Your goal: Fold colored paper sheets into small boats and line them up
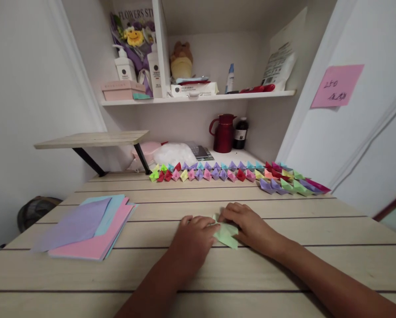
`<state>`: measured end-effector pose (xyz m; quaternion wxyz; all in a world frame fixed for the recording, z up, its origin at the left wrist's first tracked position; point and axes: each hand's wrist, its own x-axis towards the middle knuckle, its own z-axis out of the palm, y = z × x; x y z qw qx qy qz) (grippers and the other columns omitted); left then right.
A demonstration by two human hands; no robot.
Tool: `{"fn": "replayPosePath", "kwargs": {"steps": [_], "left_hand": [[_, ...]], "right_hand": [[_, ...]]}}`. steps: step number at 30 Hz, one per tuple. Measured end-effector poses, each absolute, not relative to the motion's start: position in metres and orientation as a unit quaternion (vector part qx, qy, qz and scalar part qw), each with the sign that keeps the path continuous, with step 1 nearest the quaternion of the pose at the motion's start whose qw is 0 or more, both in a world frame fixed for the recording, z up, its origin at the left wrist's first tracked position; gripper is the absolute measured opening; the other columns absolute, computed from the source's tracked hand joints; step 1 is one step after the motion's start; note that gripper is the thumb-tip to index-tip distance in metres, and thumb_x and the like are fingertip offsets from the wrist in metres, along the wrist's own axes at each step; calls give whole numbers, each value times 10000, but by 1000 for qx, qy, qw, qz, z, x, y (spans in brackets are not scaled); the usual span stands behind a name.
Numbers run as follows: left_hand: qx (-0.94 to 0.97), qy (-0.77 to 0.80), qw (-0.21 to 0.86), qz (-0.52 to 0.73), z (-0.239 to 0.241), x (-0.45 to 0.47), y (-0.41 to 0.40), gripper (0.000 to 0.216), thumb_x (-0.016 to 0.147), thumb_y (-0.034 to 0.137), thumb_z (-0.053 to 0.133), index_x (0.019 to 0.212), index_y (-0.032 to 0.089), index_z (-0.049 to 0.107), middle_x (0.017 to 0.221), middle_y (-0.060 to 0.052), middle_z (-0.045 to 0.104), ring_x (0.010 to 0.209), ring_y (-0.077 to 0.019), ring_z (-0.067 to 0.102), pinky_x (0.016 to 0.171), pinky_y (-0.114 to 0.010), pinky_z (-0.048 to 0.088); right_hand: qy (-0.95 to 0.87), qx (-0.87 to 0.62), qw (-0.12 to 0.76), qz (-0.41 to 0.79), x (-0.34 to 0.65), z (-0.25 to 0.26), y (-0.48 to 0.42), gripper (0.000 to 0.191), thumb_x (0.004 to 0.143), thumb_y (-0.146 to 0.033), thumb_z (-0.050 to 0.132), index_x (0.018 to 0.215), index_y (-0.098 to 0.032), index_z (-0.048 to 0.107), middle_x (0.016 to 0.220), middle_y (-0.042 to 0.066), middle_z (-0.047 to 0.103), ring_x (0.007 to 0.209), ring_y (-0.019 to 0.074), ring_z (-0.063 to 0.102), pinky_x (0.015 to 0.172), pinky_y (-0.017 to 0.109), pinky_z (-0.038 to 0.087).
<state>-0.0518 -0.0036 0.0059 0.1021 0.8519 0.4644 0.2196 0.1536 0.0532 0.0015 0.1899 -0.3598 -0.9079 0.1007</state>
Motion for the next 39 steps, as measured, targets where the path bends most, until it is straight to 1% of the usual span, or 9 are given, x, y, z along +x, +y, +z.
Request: {"fn": "replayPosePath", "kwargs": {"steps": [6, 10, 15, 19, 21, 26, 30, 34, 39], "left_hand": [[870, 457, 99, 157, 5, -56, -4, 369, 866, 176, 561, 1212, 298, 598, 1354, -46, 557, 1236, -280, 463, 986, -459, 297], [864, 469, 116, 145, 14, -58, -5, 323, 866, 221, 573, 1173, 307, 624, 1352, -15, 561, 1237, -251, 472, 1013, -454, 309], [849, 488, 128, 154, 19, -56, -6, 275, 860, 271, 595, 1130, 280, 645, 1319, -9, 590, 1222, -222, 492, 1055, -465, 292], [840, 495, 148, 165, 18, -55, -5, 239, 874, 304, 574, 1094, 270, 661, 1304, -18, 599, 1218, -217, 496, 1058, -460, 299], [836, 499, 155, 168, 17, -56, -5, 230, 875, 302, 569, 1080, 270, 666, 1304, -27, 596, 1220, -217, 494, 1051, -457, 308], [834, 509, 134, 167, 12, -63, -4, 258, 831, 282, 628, 1086, 293, 662, 1371, -46, 525, 1260, -242, 457, 1048, -478, 310], [835, 520, 109, 139, 15, -67, -5, 280, 832, 241, 621, 1099, 314, 668, 1412, -65, 471, 1252, -258, 464, 1037, -492, 323], [841, 520, 44, 142, 18, -69, -6, 281, 849, 158, 568, 1068, 297, 676, 1415, -65, 463, 1193, -240, 509, 1047, -500, 311], [858, 492, 4, 149, 9, -67, -6, 309, 873, 116, 506, 1045, 302, 683, 1358, -42, 528, 1148, -212, 541, 1037, -464, 328]], "right_hand": [[-915, -302, 167, 207, 171, 21, 50, 525, 677, 5, 538, 1120, -268, 600, 1108, 37, 606, 1060, 217, 519, 930, 352, 382], [-917, -285, 164, 226, 179, 25, 52, 314, 749, -97, 610, 1003, -273, 662, 1131, 27, 602, 1071, 213, 533, 941, 344, 383], [-923, -290, 158, 194, 178, 20, 54, 301, 795, -161, 633, 1075, -269, 618, 1143, 34, 595, 1080, 212, 520, 946, 353, 377], [-915, -289, 194, 201, 173, 13, 56, 70, 873, -242, 587, 933, -235, 621, 1048, 36, 627, 1002, 196, 549, 911, 342, 395], [-906, -302, 216, 204, 168, 11, 57, 70, 891, -278, 571, 893, -222, 612, 990, 40, 640, 950, 194, 560, 884, 342, 405], [-880, -347, 237, 221, 160, 6, 58, 99, 886, -258, 570, 801, -210, 586, 927, 39, 638, 907, 197, 553, 846, 339, 417], [-886, -337, 219, 231, 162, 5, 57, 48, 826, -237, 636, 854, -226, 599, 973, 39, 612, 951, 209, 541, 854, 343, 418], [-890, -301, 213, 267, 163, 6, 53, 81, 797, -234, 666, 810, -224, 586, 961, 27, 593, 948, 193, 543, 833, 312, 429], [-894, -306, 218, 245, 159, 5, 51, 125, 786, -227, 676, 769, -212, 553, 927, 30, 600, 901, 197, 541, 803, 325, 419]]}}
